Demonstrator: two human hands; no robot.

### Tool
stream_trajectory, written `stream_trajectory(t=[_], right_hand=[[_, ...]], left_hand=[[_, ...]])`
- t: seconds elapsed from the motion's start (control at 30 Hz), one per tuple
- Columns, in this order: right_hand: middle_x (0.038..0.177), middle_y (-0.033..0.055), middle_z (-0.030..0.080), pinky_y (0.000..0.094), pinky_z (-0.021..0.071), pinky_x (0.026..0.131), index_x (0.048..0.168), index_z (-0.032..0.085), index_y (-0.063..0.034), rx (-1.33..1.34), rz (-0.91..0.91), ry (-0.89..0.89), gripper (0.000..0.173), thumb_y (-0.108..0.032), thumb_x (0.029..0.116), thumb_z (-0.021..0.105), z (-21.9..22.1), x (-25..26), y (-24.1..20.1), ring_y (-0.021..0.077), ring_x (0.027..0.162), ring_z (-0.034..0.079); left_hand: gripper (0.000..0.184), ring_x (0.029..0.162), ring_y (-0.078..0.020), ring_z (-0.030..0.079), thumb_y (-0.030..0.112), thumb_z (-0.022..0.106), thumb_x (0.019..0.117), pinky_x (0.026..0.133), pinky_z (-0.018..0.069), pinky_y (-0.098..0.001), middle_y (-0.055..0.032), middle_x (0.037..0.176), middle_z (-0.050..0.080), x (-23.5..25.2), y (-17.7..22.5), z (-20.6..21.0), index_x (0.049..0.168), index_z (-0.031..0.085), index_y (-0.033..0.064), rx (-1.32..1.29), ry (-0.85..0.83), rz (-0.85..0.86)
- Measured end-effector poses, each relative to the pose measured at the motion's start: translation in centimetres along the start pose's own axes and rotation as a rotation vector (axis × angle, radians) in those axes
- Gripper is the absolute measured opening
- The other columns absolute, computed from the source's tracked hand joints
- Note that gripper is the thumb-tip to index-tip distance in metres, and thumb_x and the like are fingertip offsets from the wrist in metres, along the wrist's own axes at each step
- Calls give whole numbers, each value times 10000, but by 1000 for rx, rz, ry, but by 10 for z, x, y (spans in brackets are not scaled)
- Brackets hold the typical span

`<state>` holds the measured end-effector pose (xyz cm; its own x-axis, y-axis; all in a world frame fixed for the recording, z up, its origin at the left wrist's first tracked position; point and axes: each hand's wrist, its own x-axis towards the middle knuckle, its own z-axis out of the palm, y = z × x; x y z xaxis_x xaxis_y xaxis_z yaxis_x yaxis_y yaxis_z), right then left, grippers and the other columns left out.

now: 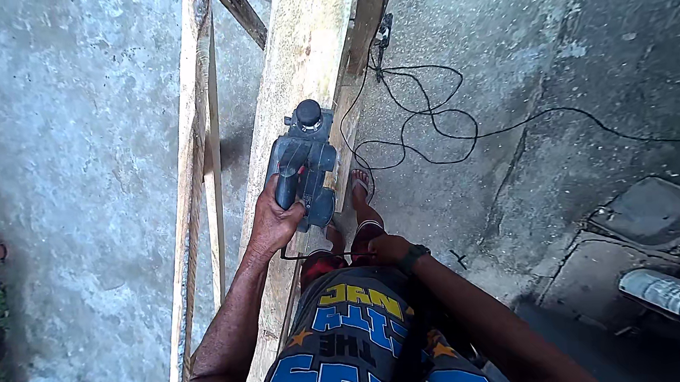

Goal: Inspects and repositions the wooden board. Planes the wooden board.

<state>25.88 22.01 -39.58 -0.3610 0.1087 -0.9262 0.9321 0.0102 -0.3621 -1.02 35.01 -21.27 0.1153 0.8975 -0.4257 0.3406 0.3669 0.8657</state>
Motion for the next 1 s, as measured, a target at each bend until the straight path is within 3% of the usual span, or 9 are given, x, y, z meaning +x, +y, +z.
stream_trajectory(t=[0.53,1.0], right_hand=[[1264,195,681,673,496,948,1287,673,-113,40,11,-17,374,-292,961,635,-63,-14,19,413,1210,630],[1203,187,701,662,510,916,1230,693,-108,92,-2,74,328,-239,933,646,-111,-28,33,410,1147,657]], left_hand=[[419,503,-171,603,86,655,838,452,556,-332,-52,717,629,83,47,12,1249,575,82,12,-16,23],[443,497,-182,599,86,647,858,427,542,-335,-64,748,642,148,88,20,1296,576,97,72,-33,34]])
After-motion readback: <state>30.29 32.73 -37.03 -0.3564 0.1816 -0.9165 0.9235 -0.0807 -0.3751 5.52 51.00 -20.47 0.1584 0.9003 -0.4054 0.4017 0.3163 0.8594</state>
